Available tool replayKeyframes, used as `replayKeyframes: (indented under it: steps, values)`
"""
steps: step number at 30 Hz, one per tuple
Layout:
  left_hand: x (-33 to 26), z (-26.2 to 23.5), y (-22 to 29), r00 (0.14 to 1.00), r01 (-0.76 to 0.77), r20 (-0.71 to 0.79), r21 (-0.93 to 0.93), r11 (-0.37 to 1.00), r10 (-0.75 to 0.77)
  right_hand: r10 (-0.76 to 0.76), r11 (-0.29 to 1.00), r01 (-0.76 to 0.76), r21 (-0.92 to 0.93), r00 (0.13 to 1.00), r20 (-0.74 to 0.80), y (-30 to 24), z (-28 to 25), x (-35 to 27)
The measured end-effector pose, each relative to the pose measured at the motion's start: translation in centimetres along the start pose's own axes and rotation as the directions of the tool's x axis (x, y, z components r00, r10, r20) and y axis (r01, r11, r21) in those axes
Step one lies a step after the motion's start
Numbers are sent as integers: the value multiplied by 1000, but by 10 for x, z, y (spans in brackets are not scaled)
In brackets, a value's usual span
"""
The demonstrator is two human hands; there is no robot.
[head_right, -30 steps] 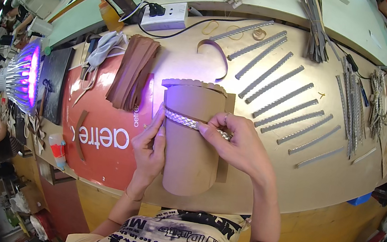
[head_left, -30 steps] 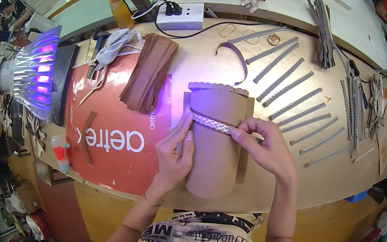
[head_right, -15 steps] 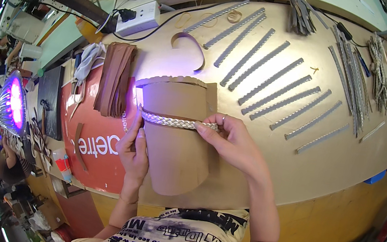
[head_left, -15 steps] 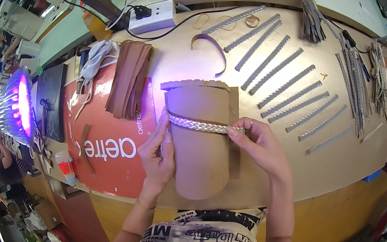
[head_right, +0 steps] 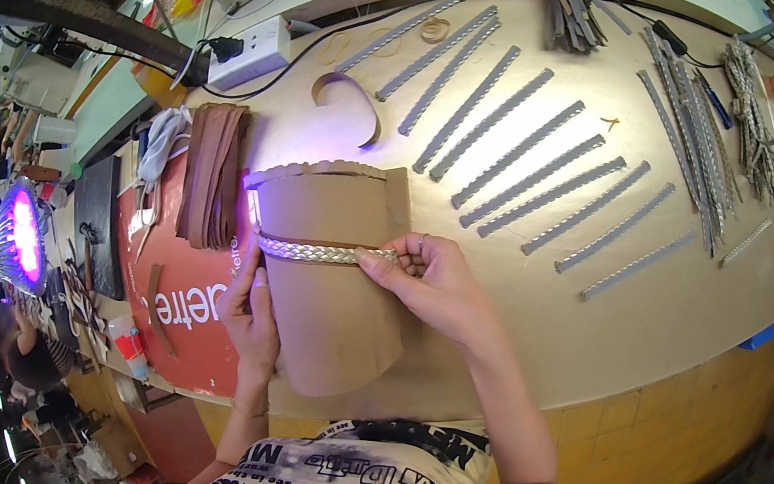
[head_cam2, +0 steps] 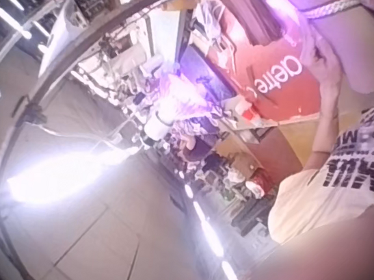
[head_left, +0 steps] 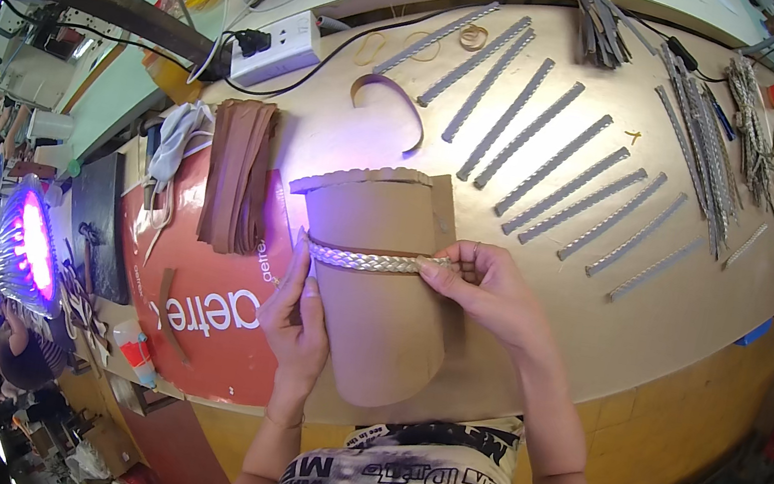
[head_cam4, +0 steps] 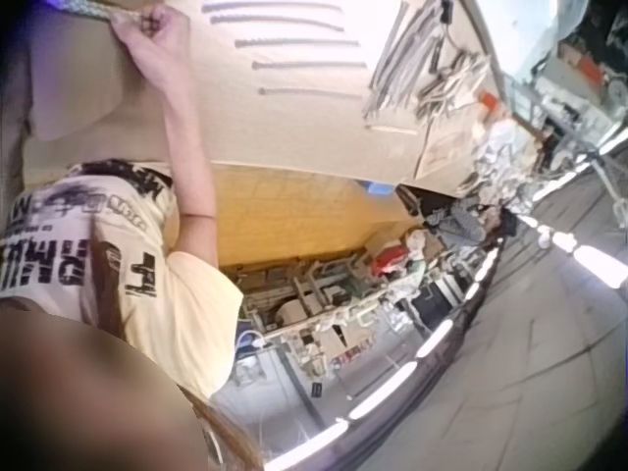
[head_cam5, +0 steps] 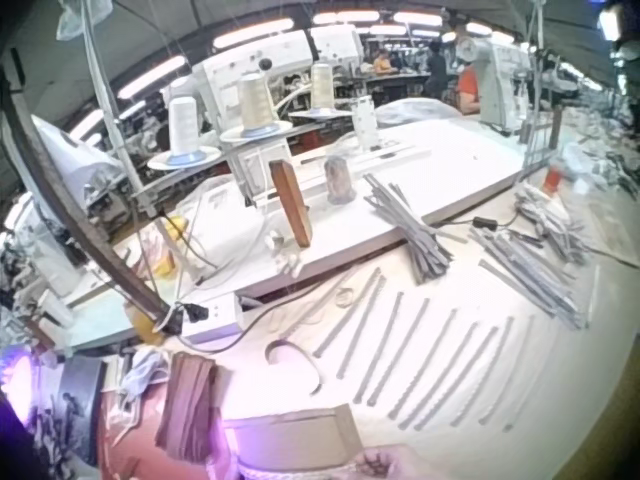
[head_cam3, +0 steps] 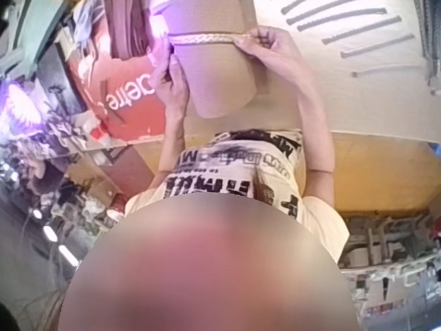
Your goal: The person applies glue to a braided cord and wraps it around a cylindrical leather piece, then secures it with a UV lamp. They repeat this process with additional cords, adjusting and pressing each layer into place.
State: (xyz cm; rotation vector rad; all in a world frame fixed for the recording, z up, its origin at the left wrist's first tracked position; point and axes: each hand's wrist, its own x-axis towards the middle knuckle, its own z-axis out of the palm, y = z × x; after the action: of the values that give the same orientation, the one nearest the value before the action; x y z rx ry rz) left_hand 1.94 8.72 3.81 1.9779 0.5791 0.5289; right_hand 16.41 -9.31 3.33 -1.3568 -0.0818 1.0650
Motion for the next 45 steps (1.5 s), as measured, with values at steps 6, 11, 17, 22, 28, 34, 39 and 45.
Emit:
replayKeyframes:
  steps: [6,11,17,22,28,34,39,45]
  values:
    - [-2,-1,0,1000,-11,-11,21,1000,12,108,992,-106,73,994,-19,-3,-8,-8]
    - [-1,-1,1,1000,-23,-13,42,999,24,95,989,-89,121,994,-51,1,-3,-7]
    - [-1,1,4,1000,-6,-23,31,999,6,64,977,-46,208,995,-77,7,5,-7]
    - [-2,-1,3,999,51,-20,37,998,-51,75,969,-38,242,986,-146,10,14,-9]
    - [-3,-1,0,999,45,-17,38,998,-44,55,963,6,268,974,-220,19,19,-9]
    - [-5,0,-1,996,85,-18,-21,996,-85,-259,950,309,46,861,-438,39,41,-14]
    - [-7,0,-3,993,116,-21,-27,993,-117,-605,745,382,-547,732,-313,42,43,-33]
    - [-9,3,-7,986,154,-54,-116,981,-161,-565,702,362,-614,807,-170,44,27,-33]
